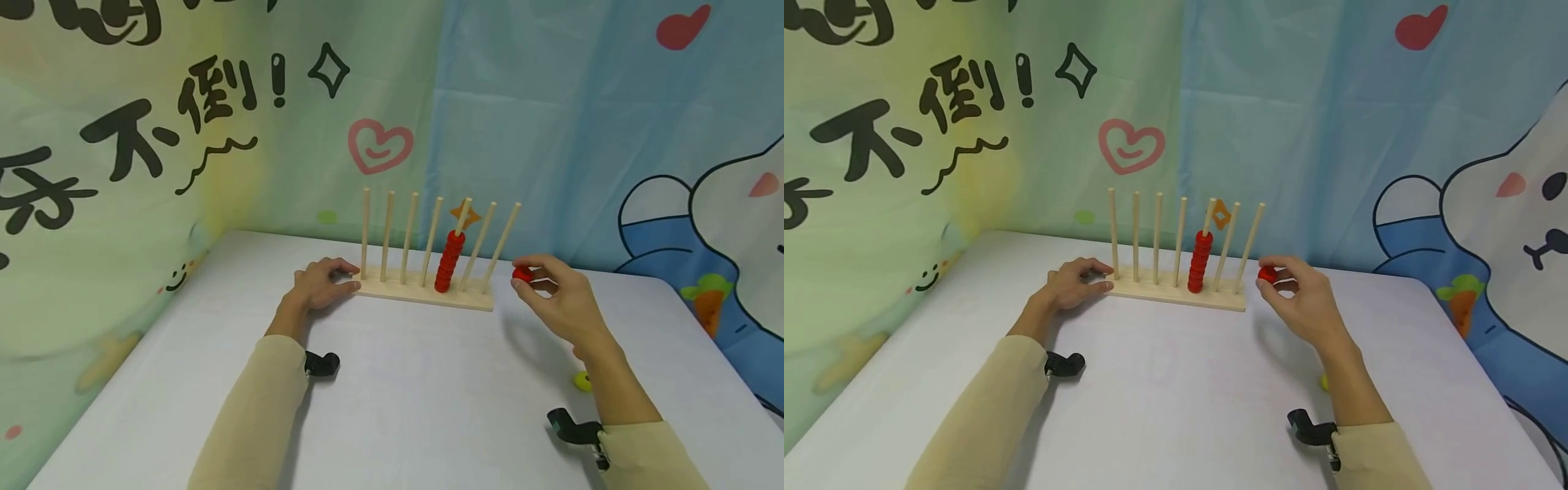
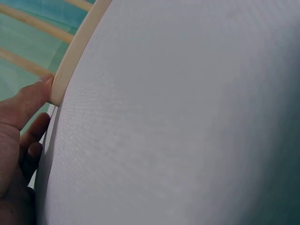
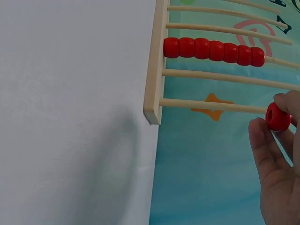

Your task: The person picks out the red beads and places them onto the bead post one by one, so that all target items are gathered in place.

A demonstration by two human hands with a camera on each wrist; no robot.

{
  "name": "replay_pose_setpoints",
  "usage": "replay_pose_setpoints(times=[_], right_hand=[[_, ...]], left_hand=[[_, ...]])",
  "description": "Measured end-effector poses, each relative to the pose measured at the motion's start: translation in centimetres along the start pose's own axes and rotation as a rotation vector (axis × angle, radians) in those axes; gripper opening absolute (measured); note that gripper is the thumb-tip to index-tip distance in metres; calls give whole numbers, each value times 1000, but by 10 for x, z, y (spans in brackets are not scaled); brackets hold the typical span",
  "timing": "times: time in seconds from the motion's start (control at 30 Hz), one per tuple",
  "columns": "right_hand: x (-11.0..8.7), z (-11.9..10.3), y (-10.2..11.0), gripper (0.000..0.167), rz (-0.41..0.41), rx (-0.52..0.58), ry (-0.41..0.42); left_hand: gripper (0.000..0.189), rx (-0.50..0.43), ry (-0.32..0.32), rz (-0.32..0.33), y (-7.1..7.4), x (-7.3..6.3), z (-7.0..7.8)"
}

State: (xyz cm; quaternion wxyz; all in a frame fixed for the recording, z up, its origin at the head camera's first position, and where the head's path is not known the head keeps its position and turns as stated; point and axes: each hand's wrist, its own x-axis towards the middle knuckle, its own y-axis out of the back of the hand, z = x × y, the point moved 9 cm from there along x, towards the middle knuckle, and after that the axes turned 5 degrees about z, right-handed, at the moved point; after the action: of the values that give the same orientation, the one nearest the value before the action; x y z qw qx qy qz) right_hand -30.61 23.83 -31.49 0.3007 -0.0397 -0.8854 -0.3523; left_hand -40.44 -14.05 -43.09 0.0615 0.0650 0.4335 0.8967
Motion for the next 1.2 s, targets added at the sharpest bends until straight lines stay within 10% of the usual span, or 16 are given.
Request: replay_pose_setpoints(times=[0.63,1.2], right_hand=[[13,-56,-6,34,6,250,172],[30,-79,-8,35,44,227,240]], left_hand=[[38,-20,-6,3,2,-3,2],[36,-32,-3,5,2,-2,2]])
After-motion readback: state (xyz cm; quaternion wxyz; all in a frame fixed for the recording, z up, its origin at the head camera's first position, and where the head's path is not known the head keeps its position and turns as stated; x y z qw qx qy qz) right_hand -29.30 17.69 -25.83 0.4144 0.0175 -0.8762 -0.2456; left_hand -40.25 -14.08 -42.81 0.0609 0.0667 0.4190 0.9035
